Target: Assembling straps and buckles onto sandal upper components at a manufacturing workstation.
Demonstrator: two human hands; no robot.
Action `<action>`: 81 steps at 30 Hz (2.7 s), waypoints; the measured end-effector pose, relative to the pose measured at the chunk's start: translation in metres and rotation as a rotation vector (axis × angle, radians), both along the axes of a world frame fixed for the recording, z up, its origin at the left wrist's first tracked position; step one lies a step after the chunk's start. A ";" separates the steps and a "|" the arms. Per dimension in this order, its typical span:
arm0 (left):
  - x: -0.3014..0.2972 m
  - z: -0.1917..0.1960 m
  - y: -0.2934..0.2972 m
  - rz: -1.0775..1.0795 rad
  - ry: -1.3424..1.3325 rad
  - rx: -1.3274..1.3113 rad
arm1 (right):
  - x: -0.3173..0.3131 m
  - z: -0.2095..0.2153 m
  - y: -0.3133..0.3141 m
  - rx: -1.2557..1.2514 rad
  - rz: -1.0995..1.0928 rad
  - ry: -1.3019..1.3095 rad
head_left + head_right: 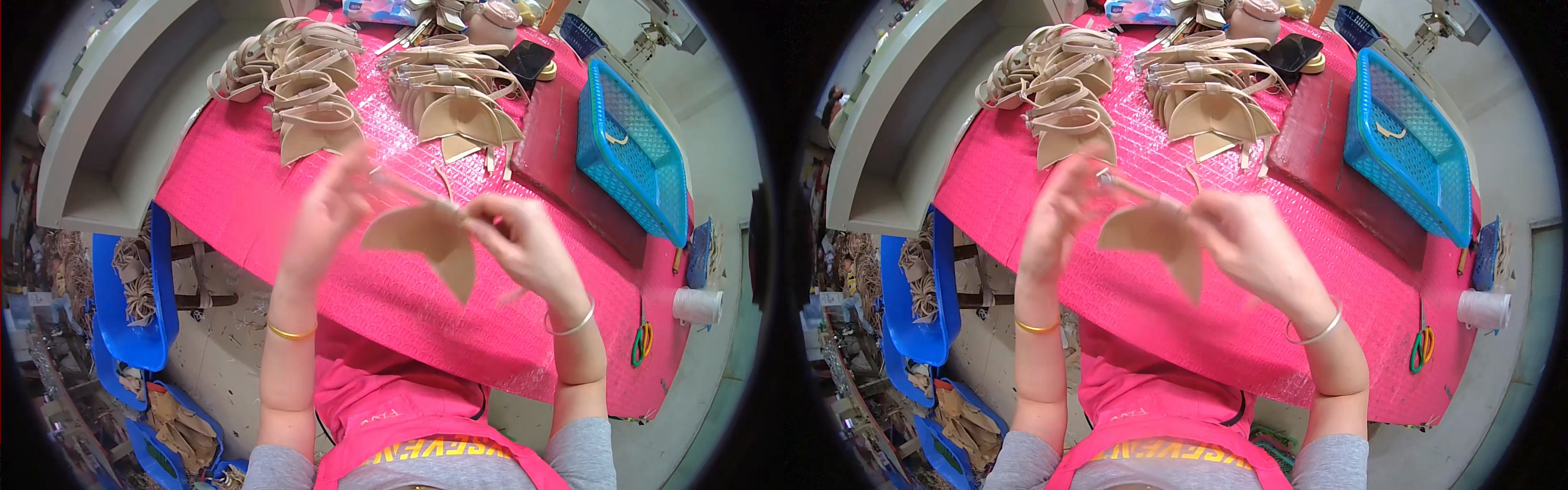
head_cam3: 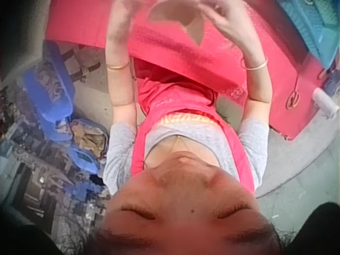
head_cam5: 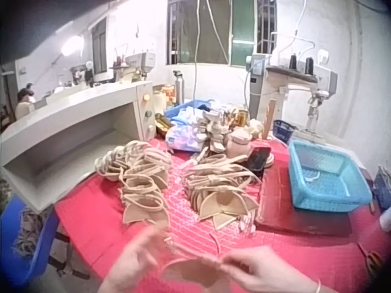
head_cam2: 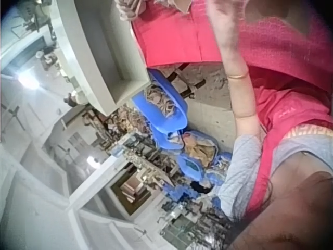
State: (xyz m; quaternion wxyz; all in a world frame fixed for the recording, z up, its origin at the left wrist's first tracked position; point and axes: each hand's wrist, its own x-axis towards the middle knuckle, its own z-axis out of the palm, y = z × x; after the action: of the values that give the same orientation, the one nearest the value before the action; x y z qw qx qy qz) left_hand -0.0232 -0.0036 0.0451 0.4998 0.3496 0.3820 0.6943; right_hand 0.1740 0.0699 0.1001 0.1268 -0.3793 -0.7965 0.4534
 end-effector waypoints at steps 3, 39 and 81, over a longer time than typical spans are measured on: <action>0.013 -0.011 -0.010 -0.003 0.162 -0.304 | 0.007 -0.035 -0.008 -0.388 0.105 -0.012; -0.013 -0.011 -0.046 -0.159 0.362 -0.326 | -0.044 -0.073 -0.060 -0.555 -0.195 0.439; 0.063 -0.014 -0.052 -0.178 -0.385 -0.303 | 0.013 -0.057 -0.052 0.903 0.316 0.388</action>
State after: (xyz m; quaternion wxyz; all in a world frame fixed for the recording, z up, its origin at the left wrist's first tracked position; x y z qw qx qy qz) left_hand 0.0396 -0.0558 0.0313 0.6691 0.1645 0.3470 0.6362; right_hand 0.1866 0.0180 0.0428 0.3534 -0.0707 -0.9223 0.1398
